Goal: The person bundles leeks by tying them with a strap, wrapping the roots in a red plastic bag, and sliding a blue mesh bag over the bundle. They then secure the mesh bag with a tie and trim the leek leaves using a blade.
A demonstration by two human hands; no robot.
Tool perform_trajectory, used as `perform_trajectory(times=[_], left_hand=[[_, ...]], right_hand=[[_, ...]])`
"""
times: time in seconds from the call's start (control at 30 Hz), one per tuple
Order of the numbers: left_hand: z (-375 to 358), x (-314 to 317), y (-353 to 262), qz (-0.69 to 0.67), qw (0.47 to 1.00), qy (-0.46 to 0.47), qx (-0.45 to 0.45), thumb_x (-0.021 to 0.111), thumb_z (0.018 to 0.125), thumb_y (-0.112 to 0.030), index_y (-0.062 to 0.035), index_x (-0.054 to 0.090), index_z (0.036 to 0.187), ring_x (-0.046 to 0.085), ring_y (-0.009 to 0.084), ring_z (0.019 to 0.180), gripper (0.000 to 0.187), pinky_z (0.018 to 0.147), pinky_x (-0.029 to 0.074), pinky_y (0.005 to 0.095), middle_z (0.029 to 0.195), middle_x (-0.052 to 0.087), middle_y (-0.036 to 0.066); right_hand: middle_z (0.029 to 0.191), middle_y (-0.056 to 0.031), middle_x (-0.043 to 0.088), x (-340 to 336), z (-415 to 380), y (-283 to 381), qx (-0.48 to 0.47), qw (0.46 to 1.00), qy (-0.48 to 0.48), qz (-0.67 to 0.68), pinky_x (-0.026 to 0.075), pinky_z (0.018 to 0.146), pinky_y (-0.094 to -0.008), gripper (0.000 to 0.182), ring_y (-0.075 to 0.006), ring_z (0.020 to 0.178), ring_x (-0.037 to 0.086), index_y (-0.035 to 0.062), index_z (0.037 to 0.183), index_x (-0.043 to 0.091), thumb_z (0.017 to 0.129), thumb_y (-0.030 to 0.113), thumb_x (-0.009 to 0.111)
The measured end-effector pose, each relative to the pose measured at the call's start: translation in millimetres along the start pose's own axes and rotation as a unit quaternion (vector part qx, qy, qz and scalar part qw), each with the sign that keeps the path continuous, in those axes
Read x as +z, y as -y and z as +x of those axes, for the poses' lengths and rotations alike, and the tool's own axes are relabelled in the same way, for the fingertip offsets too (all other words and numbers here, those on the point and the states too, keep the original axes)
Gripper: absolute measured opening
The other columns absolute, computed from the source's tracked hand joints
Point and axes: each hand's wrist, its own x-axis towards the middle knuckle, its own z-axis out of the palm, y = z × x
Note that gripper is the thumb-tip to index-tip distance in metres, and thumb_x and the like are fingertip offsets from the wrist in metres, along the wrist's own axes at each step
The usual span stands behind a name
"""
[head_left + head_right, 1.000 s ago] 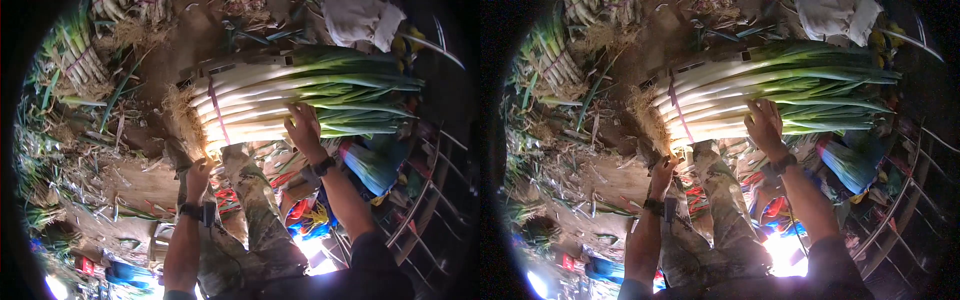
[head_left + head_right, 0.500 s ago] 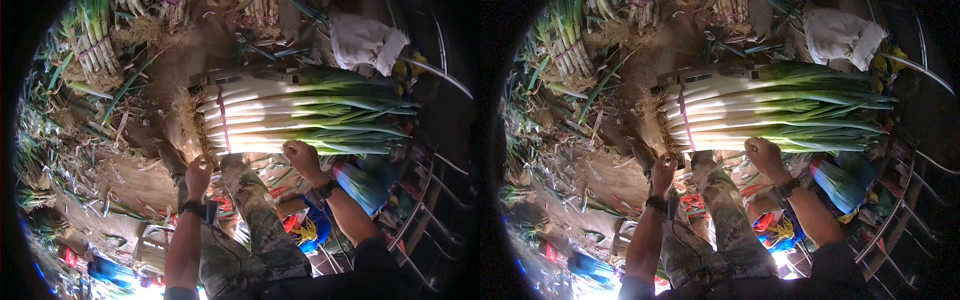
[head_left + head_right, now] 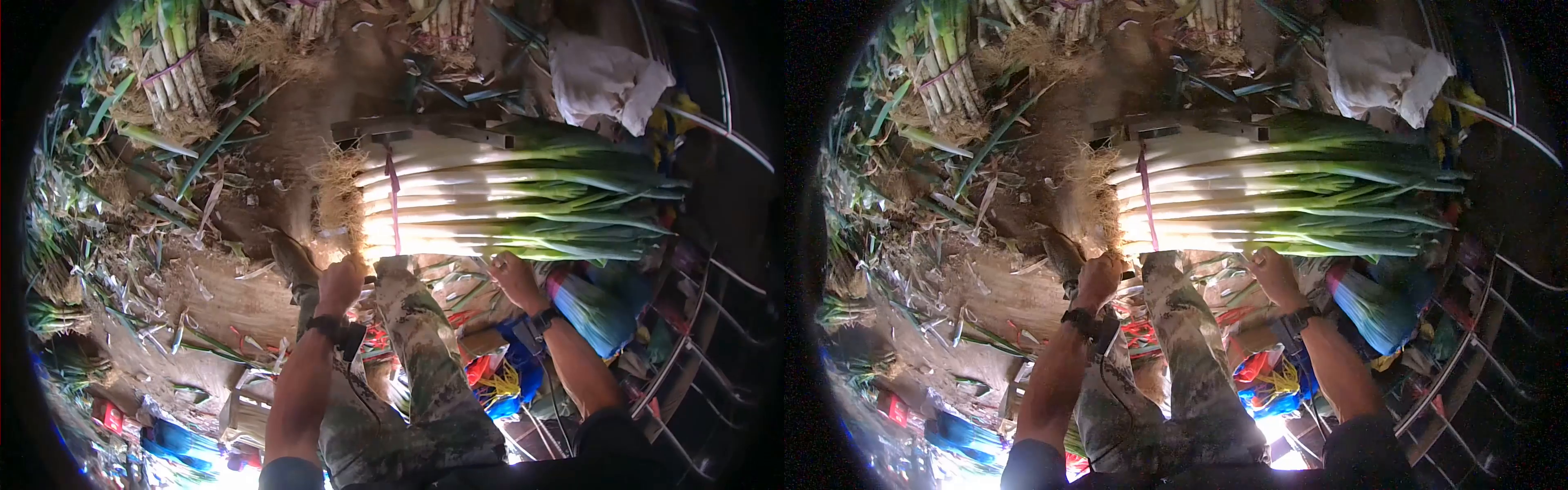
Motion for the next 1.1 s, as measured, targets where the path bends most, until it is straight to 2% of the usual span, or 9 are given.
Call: perform_trajectory(times=[0.23, 0.33, 0.4, 0.53, 0.6, 0.73, 0.8, 1.0, 1.1], left_hand=[[-17, -26, -30, -0.041, 0.995, -0.051, -0.077, 0.055, 0.092, -0.028, -0.0039, 0.063, 0.091, 0.063, 0.0431, 0.069, 0.026, 0.062, 0.051, 0.0547, 0.070, 0.063, 0.023], [-26, -10, 22, 0.149, 0.988, 0.036, -0.008, 0.058, 0.089, -0.027, -0.0058, 0.064, 0.092, 0.063, 0.0412, 0.069, 0.022, 0.060, 0.050, 0.0525, 0.070, 0.063, 0.019], [-44, -30, 63, 0.048, 0.992, -0.087, -0.080, 0.061, 0.086, -0.022, -0.0087, 0.065, 0.090, 0.063, 0.0371, 0.069, 0.014, 0.057, 0.049, 0.0497, 0.069, 0.061, 0.014], [-85, -83, 130, 0.226, 0.966, -0.121, 0.026, 0.058, 0.090, -0.016, -0.0070, 0.065, 0.094, 0.065, 0.0360, 0.068, 0.012, 0.058, 0.051, 0.0487, 0.070, 0.064, 0.015], [-92, -115, 140, -0.040, 0.983, -0.143, -0.110, 0.056, 0.089, -0.019, -0.0065, 0.065, 0.088, 0.063, 0.0380, 0.070, 0.015, 0.061, 0.052, 0.0486, 0.083, 0.064, 0.017], [-97, -155, 221, 0.066, 0.973, -0.218, 0.034, 0.053, 0.093, -0.014, -0.0025, 0.062, 0.095, 0.062, 0.0422, 0.079, 0.015, 0.063, 0.049, 0.0472, 0.080, 0.062, 0.020], [-97, -171, 282, -0.031, 0.987, -0.156, -0.004, 0.052, 0.093, -0.016, -0.0018, 0.062, 0.093, 0.061, 0.0430, 0.079, 0.017, 0.065, 0.047, 0.0470, 0.080, 0.061, 0.022], [-104, -221, 283, 0.176, 0.959, -0.135, -0.175, 0.048, 0.096, -0.018, -0.0024, 0.065, 0.097, 0.063, 0.0417, 0.083, 0.023, 0.071, 0.050, 0.0476, 0.087, 0.066, 0.022], [-105, -226, 275, -0.127, 0.905, -0.222, -0.340, 0.051, 0.097, -0.019, -0.0007, 0.065, 0.112, 0.067, 0.0353, 0.090, 0.028, 0.078, 0.052, 0.0464, 0.096, 0.069, 0.022]], right_hand=[[0.074, -0.0129, 0.069, -1, 1, 9, 0.029, 0.999, 0.010, -0.026, 0.054, 0.065, -0.0360, 0.019, -0.0255, 0.070, 0.070, 0.0039, 0.092, 0.063, 0.086, 0.021, 0.068], [0.072, -0.0122, 0.069, -7, 1, 4, 0.022, 0.997, 0.006, -0.070, 0.054, 0.065, -0.0355, 0.019, -0.0247, 0.069, 0.070, 0.0032, 0.092, 0.063, 0.086, 0.020, 0.068], [0.075, -0.0171, 0.068, -4, 3, -1, 0.031, 0.999, 0.014, -0.016, 0.053, 0.066, -0.0409, 0.024, -0.0345, 0.071, 0.068, 0.0029, 0.093, 0.064, 0.084, 0.025, 0.069], [0.074, -0.0176, 0.067, -4, 4, 10, 0.044, 0.998, 0.043, -0.019, 0.053, 0.065, -0.0407, 0.024, -0.0346, 0.071, 0.068, 0.0028, 0.091, 0.063, 0.084, 0.025, 0.069], [0.071, -0.0171, 0.067, -3, 5, 11, 0.053, 0.998, 0.012, -0.033, 0.053, 0.064, -0.0398, 0.023, -0.0323, 0.069, 0.069, 0.0025, 0.090, 0.062, 0.085, 0.024, 0.069], [0.068, -0.0163, 0.066, -4, 3, 16, 0.044, 0.999, 0.019, 0.004, 0.053, 0.062, -0.0396, 0.023, -0.0308, 0.067, 0.068, 0.0019, 0.090, 0.062, 0.085, 0.023, 0.069], [0.068, -0.0163, 0.066, -2, 3, 6, 0.016, 1.000, 0.006, -0.009, 0.052, 0.061, -0.0396, 0.023, -0.0312, 0.066, 0.068, 0.0017, 0.091, 0.062, 0.085, 0.022, 0.068], [0.074, -0.0189, 0.067, 4, 4, 2, 0.043, 0.998, -0.003, -0.040, 0.051, 0.067, -0.0412, 0.022, -0.0326, 0.072, 0.067, 0.0015, 0.095, 0.064, 0.085, 0.021, 0.066], [0.076, -0.0190, 0.067, 1, 0, 18, 0.052, 0.997, -0.008, -0.060, 0.051, 0.070, -0.0416, 0.025, -0.0334, 0.075, 0.067, 0.0009, 0.095, 0.065, 0.084, 0.024, 0.067]])
